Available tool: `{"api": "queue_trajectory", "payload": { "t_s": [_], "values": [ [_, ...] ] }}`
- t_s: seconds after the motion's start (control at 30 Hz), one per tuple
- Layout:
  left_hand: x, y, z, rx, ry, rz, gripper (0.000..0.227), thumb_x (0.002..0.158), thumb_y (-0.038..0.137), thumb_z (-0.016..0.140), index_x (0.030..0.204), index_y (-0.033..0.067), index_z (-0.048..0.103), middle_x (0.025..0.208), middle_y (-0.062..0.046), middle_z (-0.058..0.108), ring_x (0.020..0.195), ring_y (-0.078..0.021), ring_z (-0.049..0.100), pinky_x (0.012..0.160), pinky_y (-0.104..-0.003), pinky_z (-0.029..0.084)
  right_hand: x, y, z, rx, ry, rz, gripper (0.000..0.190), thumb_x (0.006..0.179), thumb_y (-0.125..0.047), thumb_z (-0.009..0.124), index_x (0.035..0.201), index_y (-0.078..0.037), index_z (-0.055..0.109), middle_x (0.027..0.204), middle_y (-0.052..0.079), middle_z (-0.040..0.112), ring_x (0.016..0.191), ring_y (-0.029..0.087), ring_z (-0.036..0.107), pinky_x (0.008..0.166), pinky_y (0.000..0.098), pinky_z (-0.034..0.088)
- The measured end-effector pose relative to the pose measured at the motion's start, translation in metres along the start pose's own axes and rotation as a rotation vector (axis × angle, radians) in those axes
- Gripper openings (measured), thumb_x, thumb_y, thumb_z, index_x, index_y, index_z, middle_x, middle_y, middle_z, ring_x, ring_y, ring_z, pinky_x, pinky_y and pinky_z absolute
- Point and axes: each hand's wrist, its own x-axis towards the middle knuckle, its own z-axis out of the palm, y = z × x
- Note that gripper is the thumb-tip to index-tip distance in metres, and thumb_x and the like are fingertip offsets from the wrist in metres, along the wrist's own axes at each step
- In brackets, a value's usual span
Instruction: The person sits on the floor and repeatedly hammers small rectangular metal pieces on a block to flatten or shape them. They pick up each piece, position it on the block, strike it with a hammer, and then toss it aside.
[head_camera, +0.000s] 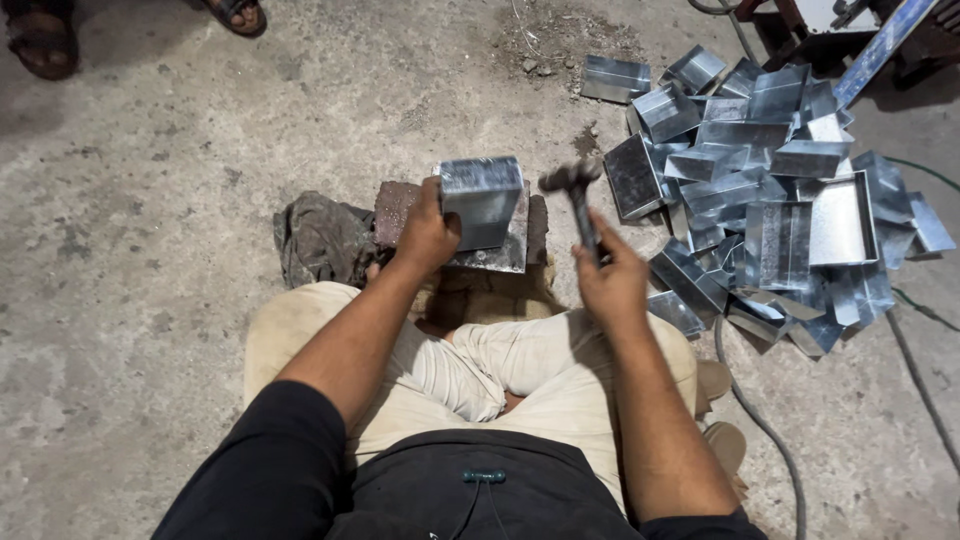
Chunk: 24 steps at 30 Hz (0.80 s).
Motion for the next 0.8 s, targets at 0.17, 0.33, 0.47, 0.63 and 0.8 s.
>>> {"api": "queue_trajectory", "payload": {
  "t_s": [0.17, 0.33, 0.47, 0.63, 0.8],
  "values": [
    [-0.003, -0.006, 0.021, 0.096, -0.043, 0.069, 0.058, 0.084, 0.007, 0.066, 0.133, 0.0079, 0.035, 0.109, -0.029, 0.067, 0.094, -0.053, 0.065, 0.075, -0.06, 0.052, 0.005, -0.054, -0.053, 0.312, 0.196, -0.663, 0.035, 0.106, -0.004, 0.07, 0.139, -0.012, 0.061, 0.135, 0.013, 0.067, 0.104, 0.014, 0.071, 0.087, 0.0303, 0.065],
    [-0.004, -0.009, 0.025, 0.148, -0.065, 0.014, 0.053, 0.092, 0.013, 0.065, 0.134, 0.0088, 0.034, 0.105, -0.029, 0.067, 0.089, -0.0512, 0.066, 0.075, -0.06, 0.053, 0.031, -0.066, -0.038, 0.283, 0.279, -0.881, 0.031, 0.108, 0.0, 0.071, 0.135, -0.013, 0.063, 0.113, 0.008, 0.07, 0.085, 0.016, 0.068, 0.075, 0.0261, 0.057],
    [-0.004, -0.008, 0.025, 0.141, -0.05, 0.046, 0.057, 0.091, 0.011, 0.064, 0.138, 0.01, 0.033, 0.106, -0.03, 0.066, 0.088, -0.0518, 0.066, 0.074, -0.06, 0.053, 0.03, -0.091, 0.009, 0.077, 0.1, -0.839, 0.023, 0.104, -0.002, 0.068, 0.123, -0.015, 0.066, 0.103, 0.008, 0.069, 0.079, 0.02, 0.07, 0.072, 0.0288, 0.058],
    [0.002, -0.01, 0.024, 0.135, -0.053, 0.068, 0.058, 0.09, 0.01, 0.063, 0.138, 0.0097, 0.031, 0.107, -0.03, 0.066, 0.086, -0.0521, 0.066, 0.074, -0.06, 0.054, 0.007, -0.134, 0.003, -0.01, -0.17, -0.61, 0.045, 0.095, -0.005, 0.072, 0.139, -0.011, 0.065, 0.109, 0.017, 0.076, 0.088, 0.017, 0.076, 0.073, 0.0305, 0.059],
    [0.001, -0.013, 0.025, 0.134, -0.035, 0.076, 0.057, 0.09, 0.009, 0.064, 0.136, 0.0093, 0.031, 0.104, -0.03, 0.067, 0.088, -0.0535, 0.066, 0.076, -0.061, 0.053, -0.005, -0.129, 0.003, 0.163, 0.014, -0.653, 0.037, 0.102, -0.006, 0.069, 0.138, -0.015, 0.063, 0.11, 0.017, 0.077, 0.09, 0.018, 0.075, 0.077, 0.0294, 0.06]
  ]
}}
